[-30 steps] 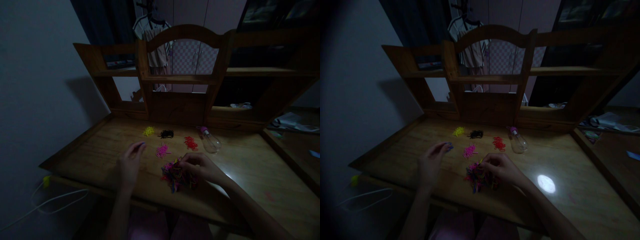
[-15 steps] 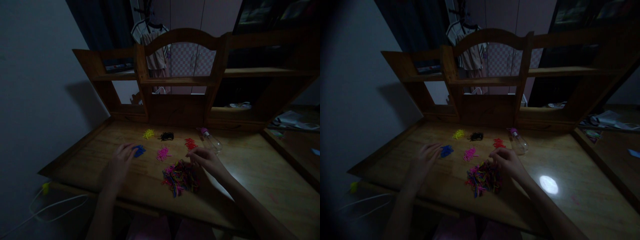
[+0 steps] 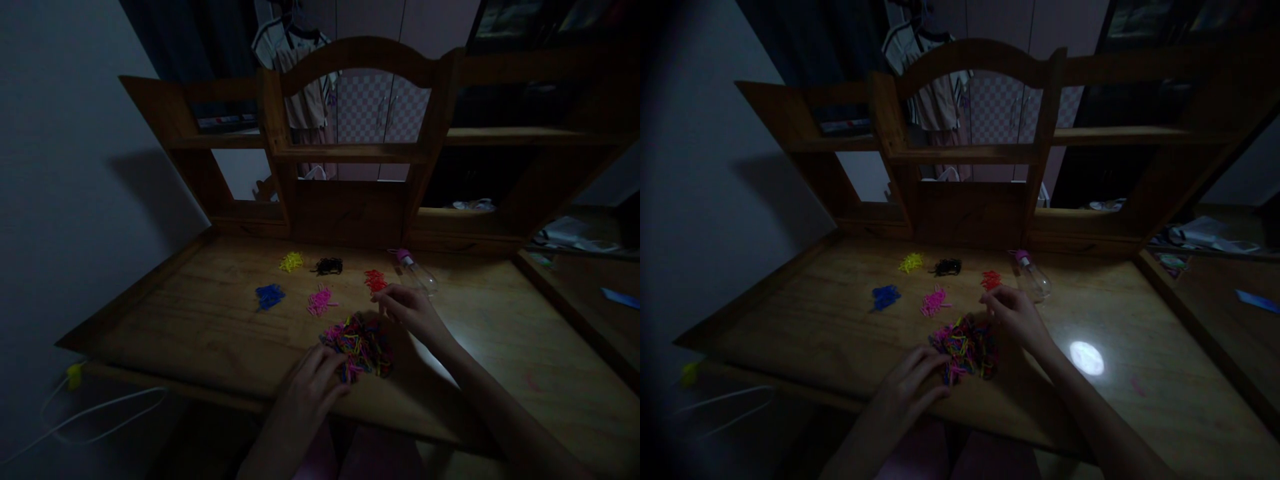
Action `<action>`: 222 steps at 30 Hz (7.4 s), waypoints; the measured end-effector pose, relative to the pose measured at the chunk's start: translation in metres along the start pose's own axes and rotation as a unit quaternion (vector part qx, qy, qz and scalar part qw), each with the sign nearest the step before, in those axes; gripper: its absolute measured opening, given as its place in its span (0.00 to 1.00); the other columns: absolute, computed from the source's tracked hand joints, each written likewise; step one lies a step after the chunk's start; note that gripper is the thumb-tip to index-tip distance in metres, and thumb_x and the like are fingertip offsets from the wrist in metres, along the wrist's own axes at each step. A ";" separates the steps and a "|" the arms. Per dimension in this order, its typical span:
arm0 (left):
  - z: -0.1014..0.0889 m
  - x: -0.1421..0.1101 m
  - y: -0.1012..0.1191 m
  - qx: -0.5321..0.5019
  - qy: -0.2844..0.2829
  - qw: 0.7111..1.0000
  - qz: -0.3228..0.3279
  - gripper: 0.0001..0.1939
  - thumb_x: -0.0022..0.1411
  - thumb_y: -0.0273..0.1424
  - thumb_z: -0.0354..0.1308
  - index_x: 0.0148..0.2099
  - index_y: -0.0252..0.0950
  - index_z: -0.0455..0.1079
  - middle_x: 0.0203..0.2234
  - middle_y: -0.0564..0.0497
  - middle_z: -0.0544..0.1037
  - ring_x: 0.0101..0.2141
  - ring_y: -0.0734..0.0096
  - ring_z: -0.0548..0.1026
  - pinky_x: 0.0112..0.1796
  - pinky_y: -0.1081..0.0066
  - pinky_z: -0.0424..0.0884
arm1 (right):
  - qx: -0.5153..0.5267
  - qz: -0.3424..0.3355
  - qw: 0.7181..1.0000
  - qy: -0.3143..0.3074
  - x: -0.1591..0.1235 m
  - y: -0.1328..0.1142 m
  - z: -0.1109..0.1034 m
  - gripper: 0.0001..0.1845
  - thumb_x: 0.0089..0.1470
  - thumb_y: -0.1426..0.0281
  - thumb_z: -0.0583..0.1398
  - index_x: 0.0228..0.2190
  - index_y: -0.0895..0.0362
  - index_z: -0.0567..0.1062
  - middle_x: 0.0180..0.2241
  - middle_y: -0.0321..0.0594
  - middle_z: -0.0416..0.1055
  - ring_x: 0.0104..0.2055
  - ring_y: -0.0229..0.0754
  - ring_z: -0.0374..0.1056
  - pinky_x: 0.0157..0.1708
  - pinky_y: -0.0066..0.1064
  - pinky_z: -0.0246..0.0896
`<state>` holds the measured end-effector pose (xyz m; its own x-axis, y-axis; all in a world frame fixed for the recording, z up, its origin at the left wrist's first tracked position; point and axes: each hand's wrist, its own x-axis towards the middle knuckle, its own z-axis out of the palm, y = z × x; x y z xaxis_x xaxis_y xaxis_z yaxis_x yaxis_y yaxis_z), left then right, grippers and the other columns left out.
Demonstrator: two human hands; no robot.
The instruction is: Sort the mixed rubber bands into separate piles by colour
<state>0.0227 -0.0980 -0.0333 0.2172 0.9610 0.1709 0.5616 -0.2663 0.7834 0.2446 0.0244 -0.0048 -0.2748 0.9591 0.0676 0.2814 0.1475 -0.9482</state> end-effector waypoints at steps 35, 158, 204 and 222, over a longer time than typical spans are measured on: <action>-0.006 0.002 -0.007 -0.001 0.097 0.995 -0.027 0.07 0.65 0.31 0.55 0.42 0.43 0.74 0.38 0.54 0.79 0.41 0.69 0.76 0.45 0.71 0.70 | -0.093 -0.068 0.954 -0.276 -0.024 -0.021 0.006 0.07 0.50 0.67 0.65 0.31 0.57 0.76 0.26 0.33 0.68 0.25 0.33 0.59 0.24 0.24 0.53; -0.030 0.018 -0.035 0.020 0.213 0.974 -0.076 0.06 0.64 0.35 0.54 0.39 0.40 0.70 0.36 0.52 0.77 0.38 0.67 0.75 0.41 0.70 0.69 | -0.392 -0.330 0.854 0.088 0.015 0.021 0.000 0.12 0.58 0.73 0.54 0.43 0.56 0.73 0.39 0.40 0.77 0.31 0.40 0.74 0.30 0.29 0.63; -0.018 0.059 -0.032 0.082 0.081 0.993 0.004 0.03 0.61 0.31 0.57 0.37 0.40 0.72 0.36 0.51 0.74 0.38 0.66 0.74 0.41 0.68 0.70 | -0.439 -0.293 0.846 0.073 0.018 0.019 -0.014 0.10 0.59 0.71 0.53 0.39 0.55 0.73 0.32 0.40 0.77 0.27 0.38 0.70 0.27 0.29 0.54; -0.039 0.064 -0.004 0.101 -0.079 0.987 0.102 0.14 0.65 0.25 0.51 0.48 0.43 0.72 0.48 0.49 0.74 0.51 0.64 0.70 0.53 0.64 0.66 | -0.447 -0.300 0.840 0.066 0.019 0.018 -0.015 0.11 0.58 0.72 0.53 0.39 0.55 0.74 0.30 0.39 0.77 0.26 0.37 0.69 0.26 0.28 0.52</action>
<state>0.0029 -0.0321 -0.0023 0.4548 0.8669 0.2039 0.6378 -0.4769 0.6049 0.2585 0.0492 -0.0154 -0.5258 0.6577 0.5394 0.7234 0.6794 -0.1232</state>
